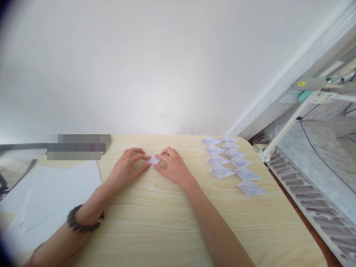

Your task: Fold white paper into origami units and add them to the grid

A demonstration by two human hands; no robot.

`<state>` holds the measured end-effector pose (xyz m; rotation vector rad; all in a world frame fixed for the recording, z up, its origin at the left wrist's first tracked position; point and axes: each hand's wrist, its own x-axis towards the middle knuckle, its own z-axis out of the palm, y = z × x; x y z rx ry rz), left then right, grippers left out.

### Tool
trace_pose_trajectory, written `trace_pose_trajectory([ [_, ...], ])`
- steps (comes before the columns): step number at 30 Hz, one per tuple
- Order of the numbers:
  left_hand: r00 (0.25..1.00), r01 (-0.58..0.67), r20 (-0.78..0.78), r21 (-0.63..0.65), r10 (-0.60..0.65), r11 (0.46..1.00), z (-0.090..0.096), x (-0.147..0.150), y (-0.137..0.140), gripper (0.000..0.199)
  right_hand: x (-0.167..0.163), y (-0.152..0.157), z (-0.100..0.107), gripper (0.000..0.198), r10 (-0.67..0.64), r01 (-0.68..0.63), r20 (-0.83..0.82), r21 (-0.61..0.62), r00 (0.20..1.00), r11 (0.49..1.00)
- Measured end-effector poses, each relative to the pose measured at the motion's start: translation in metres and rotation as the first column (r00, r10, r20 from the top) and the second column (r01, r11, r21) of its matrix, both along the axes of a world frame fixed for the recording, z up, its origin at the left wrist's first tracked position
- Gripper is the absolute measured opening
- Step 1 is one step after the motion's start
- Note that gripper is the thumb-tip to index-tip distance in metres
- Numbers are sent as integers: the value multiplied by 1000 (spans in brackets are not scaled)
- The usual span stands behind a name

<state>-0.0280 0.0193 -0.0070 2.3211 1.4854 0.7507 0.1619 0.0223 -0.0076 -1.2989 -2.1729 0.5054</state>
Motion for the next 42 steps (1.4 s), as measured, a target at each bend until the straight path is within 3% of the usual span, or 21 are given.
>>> trace_pose_trajectory([
  [20,996,-24,91,-9,25,1000,-3,-1,5,14,1,3,-2,28,-6,6,-16,-6,1000,1000],
  [31,997,-77,20,74,75,994,-2,2,0,19,-1,3,-9,23,-119,121,-120,14,986,993],
  [42,989,-74,-114,140,90,987,1,5,-4,24,-3,0,-7,17,-135,142,-90,70,987,987],
])
